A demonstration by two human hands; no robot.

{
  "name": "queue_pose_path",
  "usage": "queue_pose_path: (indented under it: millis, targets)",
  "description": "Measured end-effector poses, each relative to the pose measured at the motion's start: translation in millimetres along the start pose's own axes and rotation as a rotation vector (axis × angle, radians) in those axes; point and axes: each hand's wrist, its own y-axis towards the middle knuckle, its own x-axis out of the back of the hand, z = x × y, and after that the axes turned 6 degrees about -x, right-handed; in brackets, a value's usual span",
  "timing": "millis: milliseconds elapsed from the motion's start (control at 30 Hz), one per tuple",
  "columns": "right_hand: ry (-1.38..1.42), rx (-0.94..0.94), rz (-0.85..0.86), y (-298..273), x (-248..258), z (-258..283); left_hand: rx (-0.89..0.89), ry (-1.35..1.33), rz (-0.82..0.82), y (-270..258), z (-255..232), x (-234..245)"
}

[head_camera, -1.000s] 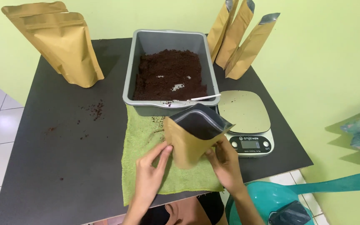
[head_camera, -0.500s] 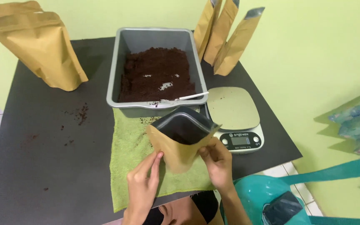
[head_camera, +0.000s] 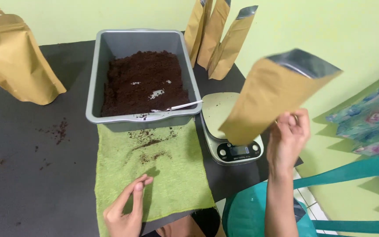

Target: Filling paper bags with ground coffee using a spoon and weighing them on a scale.

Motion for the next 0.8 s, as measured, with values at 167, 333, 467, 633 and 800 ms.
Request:
queue_pose_path:
  millis: [167, 333, 467, 633, 800]
  targets:
    - [0.037, -0.039, 0.059, 35, -5, -37, 0.088, -0.005, -0.021, 2, 0, -3]
    - [-0.004, -0.089, 0.101, 40, -9, -53, 0.11, -0.003, 0.003, 3, -2, -4]
    - [-0.069, -0.168, 0.126, 40, -6, -47, 0.116, 0.034, -0.006, 4, -4, -7]
    - [-0.206, -0.108, 0.093, 39, 40, -35, 0.111, 0.053, -0.039, 2, 0, -12]
    - [-1.091, -0.072, 0.002, 48, 108, -47, 0.169, 0.034, -0.026, 1, 1, -14]
